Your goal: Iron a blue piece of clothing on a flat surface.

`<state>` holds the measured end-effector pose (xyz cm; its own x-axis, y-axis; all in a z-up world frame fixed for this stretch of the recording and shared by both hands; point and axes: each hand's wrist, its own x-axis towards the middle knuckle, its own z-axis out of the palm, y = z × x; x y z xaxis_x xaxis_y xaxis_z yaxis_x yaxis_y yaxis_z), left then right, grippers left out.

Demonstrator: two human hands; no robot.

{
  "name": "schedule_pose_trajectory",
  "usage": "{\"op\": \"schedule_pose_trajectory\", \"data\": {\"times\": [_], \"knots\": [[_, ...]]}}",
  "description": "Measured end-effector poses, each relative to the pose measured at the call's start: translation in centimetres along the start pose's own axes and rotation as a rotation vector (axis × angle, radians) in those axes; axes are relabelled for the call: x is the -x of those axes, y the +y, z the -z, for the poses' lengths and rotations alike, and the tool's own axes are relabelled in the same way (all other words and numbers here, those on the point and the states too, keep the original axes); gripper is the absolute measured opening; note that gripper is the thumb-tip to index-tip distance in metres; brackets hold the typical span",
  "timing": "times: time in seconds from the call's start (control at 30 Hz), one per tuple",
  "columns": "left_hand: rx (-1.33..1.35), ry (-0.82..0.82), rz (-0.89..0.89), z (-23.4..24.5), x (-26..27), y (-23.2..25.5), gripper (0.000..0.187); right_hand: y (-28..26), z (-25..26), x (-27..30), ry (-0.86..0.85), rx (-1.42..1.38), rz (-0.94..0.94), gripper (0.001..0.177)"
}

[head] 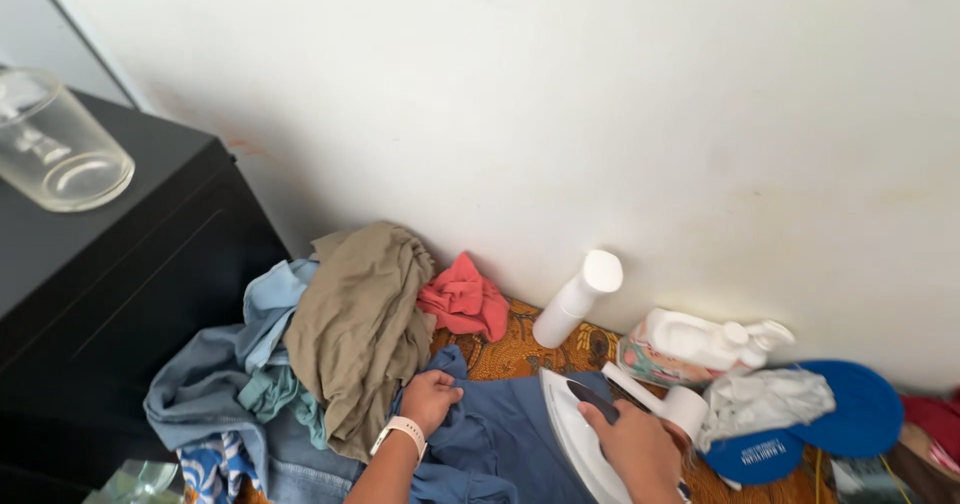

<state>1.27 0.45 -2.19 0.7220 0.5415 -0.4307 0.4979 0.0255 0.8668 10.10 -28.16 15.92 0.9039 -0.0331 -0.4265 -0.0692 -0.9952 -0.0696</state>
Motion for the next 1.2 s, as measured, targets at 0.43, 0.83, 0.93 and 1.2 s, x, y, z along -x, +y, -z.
{"op": "schedule_pose_trajectory", "data": {"times": [0.43, 0.83, 0.93, 1.2], "knots": [[-0.098, -0.063, -0.035, 0.3, 2.2, 0.8, 0.047, 5.3, -0.7, 3.8, 0.031, 0.07, 0.003, 0.067], [-0.266, -0.183, -0.042, 1.3, 4.1, 2.6, 0.07, -1.7, 1.3, -0.2, 0.064, -0.01, -0.126, 0.071], [-0.251, -0.173, -0.052, 1.3, 4.0, 2.4, 0.066, -2.1, 1.3, -1.4, 0.03, -0.02, -0.079, 0.072], [-0.305, -0.038, -0.007, -0.8, 4.6, 4.4, 0.036, 3.3, 0.6, -0.4, -0.073, -0.082, 0.094, 0.07]]}}
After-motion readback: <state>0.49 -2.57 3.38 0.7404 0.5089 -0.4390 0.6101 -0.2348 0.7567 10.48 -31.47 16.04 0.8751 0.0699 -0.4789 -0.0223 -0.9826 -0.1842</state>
